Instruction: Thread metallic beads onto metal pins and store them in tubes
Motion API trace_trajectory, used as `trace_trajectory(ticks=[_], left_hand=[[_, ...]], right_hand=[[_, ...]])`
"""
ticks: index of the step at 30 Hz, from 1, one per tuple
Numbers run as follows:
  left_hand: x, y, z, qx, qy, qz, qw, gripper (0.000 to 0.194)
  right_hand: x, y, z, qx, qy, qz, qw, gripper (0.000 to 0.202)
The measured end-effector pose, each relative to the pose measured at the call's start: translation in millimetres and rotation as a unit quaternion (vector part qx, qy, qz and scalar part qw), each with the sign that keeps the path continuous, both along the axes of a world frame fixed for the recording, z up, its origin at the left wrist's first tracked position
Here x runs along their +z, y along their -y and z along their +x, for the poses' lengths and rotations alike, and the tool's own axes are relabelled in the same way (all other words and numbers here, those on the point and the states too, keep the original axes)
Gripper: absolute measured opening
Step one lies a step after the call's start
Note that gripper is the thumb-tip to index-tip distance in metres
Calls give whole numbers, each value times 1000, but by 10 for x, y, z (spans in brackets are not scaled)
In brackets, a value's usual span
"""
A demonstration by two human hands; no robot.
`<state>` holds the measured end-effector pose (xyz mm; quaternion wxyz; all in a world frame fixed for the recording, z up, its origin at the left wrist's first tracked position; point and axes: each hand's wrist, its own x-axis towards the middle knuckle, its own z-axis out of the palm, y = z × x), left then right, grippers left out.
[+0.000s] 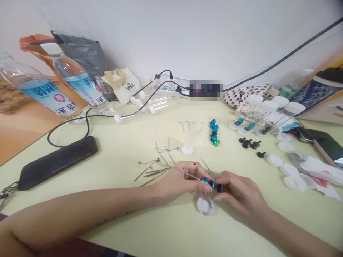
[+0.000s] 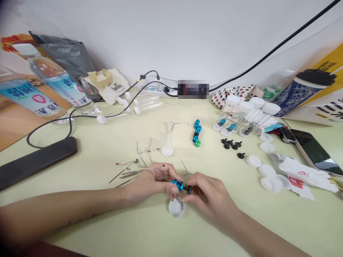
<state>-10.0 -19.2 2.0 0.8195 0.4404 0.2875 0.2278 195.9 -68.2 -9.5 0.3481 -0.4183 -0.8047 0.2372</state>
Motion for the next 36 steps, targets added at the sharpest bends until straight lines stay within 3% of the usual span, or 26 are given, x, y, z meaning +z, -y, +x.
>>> trace_trajectory(ticks=[5,11,15,20,29,36], left_hand=[[6,-9,0,-4,-3,-6,1000,22],[7,-11,9,7,11,-3,1000,18],[-1,-10,11,7,15,-7,1000,18],[-5,-13,8,9,3,2,1000,17],[-4,-4,7,-1,-10,0,1000,21],[-2,-11,2,4,-3,-3,1000,20]], right_hand=[[27,-18,25,29,6,-15,999,32],[21,-3,-30,-5,-12,35,999,6],[69,5,-63,-10,-34,66,997,1],[56,11,-42,-32,-14,28,999,9],[7,-10,26,14,16,-24,999,34],[-4,20,-14,-16,-1,9,1000,11]])
